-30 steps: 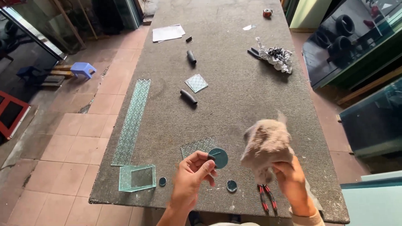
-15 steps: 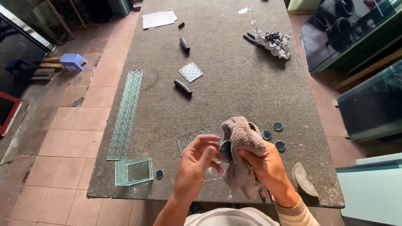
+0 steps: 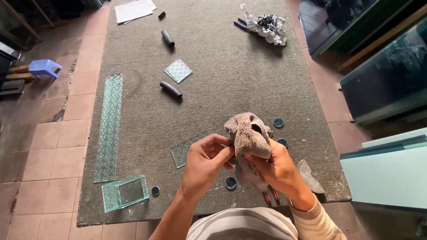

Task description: The person uses pliers to hold a small metal disc, then rubs it with a sanding pad and wipes it with a cloth. They repeat this process on several discs, placing each finished disc on the table.

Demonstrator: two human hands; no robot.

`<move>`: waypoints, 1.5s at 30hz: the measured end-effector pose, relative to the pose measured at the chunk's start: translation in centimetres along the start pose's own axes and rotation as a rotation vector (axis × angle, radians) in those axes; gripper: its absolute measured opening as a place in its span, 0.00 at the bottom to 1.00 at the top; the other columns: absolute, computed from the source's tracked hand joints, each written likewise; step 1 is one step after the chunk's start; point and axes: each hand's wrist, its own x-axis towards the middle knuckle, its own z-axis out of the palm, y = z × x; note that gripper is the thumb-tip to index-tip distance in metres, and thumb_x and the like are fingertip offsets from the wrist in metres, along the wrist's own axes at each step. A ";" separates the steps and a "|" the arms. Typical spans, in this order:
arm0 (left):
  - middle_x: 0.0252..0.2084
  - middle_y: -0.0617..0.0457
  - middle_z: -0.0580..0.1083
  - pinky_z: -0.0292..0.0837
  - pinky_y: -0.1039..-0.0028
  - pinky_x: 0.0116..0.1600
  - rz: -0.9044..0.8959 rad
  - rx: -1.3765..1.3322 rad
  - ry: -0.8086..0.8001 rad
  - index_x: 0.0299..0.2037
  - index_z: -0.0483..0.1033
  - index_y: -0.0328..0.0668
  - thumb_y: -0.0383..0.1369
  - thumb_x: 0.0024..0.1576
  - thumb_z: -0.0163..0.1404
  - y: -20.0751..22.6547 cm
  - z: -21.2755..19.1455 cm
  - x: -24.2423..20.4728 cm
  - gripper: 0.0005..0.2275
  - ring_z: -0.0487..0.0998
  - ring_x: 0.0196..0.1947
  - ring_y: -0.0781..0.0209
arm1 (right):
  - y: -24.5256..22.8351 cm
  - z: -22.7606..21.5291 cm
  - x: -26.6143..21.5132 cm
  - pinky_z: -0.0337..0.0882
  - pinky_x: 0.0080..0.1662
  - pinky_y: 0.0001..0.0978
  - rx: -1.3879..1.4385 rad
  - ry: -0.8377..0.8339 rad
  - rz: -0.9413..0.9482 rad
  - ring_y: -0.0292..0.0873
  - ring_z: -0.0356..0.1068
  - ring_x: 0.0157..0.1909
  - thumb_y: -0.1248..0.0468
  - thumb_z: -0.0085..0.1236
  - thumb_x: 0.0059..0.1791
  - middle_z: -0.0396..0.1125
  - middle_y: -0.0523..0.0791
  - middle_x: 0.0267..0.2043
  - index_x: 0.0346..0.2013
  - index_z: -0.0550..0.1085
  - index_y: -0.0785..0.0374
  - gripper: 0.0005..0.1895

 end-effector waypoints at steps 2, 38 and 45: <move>0.33 0.42 0.85 0.90 0.69 0.33 -0.045 -0.050 0.071 0.44 0.84 0.28 0.22 0.61 0.61 -0.8 0.0 1.0 0.04 0.86 0.28 0.58 | 0.9 -0.3 0.7 0.72 0.40 0.31 0.075 -0.023 0.020 0.34 0.69 0.39 0.53 0.61 0.54 0.76 0.39 0.36 0.40 0.81 0.61 0.14; 0.44 0.39 0.80 0.69 0.52 0.45 0.078 0.756 -0.605 0.49 0.70 0.43 0.22 0.55 0.46 -22.3 2.8 -0.4 0.12 0.79 0.42 0.34 | 18.9 -2.4 -8.8 0.66 0.70 0.34 -0.166 0.312 0.597 0.40 0.72 0.69 0.49 0.53 0.57 0.78 0.46 0.65 0.66 0.79 0.59 0.27; 0.56 0.52 0.79 0.73 0.58 0.59 -0.056 0.951 -0.220 0.59 0.75 0.50 0.42 0.56 0.65 -31.5 -7.0 -1.2 0.22 0.79 0.56 0.51 | 19.3 -3.9 -12.7 0.64 0.68 0.39 -0.290 0.349 0.670 0.47 0.70 0.72 0.52 0.54 0.56 0.74 0.45 0.70 0.71 0.72 0.49 0.28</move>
